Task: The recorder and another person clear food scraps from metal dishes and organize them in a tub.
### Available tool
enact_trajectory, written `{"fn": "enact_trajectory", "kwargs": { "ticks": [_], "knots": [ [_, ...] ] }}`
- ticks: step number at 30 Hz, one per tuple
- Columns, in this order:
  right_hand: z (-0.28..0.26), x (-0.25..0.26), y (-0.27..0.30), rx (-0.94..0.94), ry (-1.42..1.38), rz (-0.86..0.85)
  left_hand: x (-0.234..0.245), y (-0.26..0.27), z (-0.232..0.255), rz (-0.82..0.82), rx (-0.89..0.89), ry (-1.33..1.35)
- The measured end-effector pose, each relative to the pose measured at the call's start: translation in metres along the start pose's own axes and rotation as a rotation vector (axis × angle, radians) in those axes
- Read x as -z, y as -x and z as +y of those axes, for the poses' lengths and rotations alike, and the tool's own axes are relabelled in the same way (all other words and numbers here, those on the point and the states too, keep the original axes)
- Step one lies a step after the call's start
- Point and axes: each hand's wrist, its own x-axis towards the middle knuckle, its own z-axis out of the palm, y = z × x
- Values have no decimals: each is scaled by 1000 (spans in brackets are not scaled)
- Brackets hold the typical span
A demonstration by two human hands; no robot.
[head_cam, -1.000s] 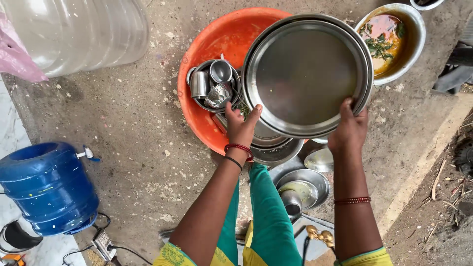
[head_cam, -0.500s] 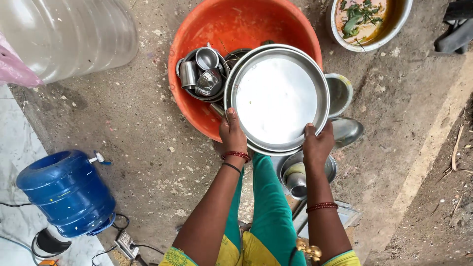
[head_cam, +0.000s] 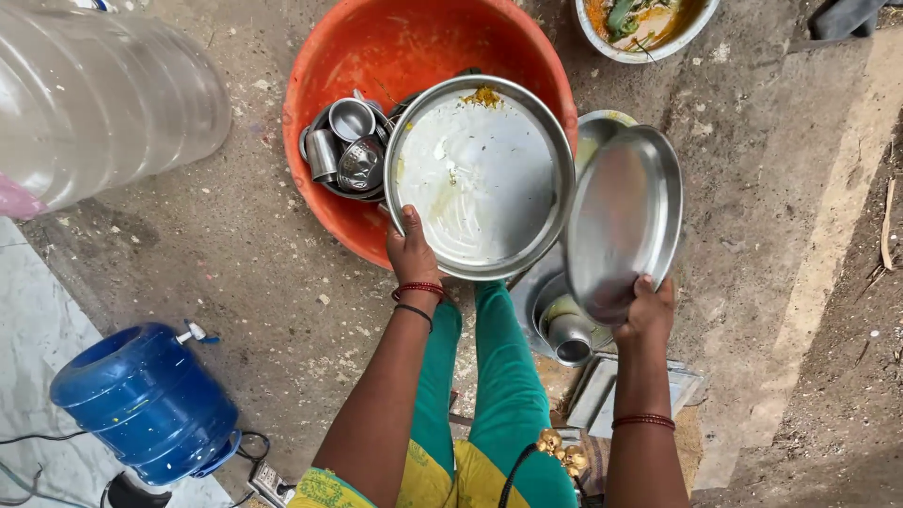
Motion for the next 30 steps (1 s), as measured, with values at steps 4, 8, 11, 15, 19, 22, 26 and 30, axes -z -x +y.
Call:
{"fn": "enact_trajectory", "kwargs": {
  "ticks": [4,8,11,15,19,22,26,30],
  "knots": [
    [81,112,-161,-332,-280,-406,-9,0,16,-38,-33,-12],
    [96,129,-163,-675,-577,-594,-16,0,9,-76,-78,-58],
    [119,136,-190,-733,-673,-619,-28,4,14,-97,-63,1],
    [184,145,-265,-649,-696,-325,-31,-5,6,-96,-75,53],
    [158,100,-232,-498,-774,116,-35,-7,-2,-67,-14,-32],
    [137,74,-211,-363,-605,223,-49,-4,16,-88,-30,-7],
    [150,61,-217,-238,-402,252,-57,-5,5,-119,-61,-29],
    [186,40,-244,-278,-585,157,-71,-8,-11,-141,-61,-35]
  ]
}}
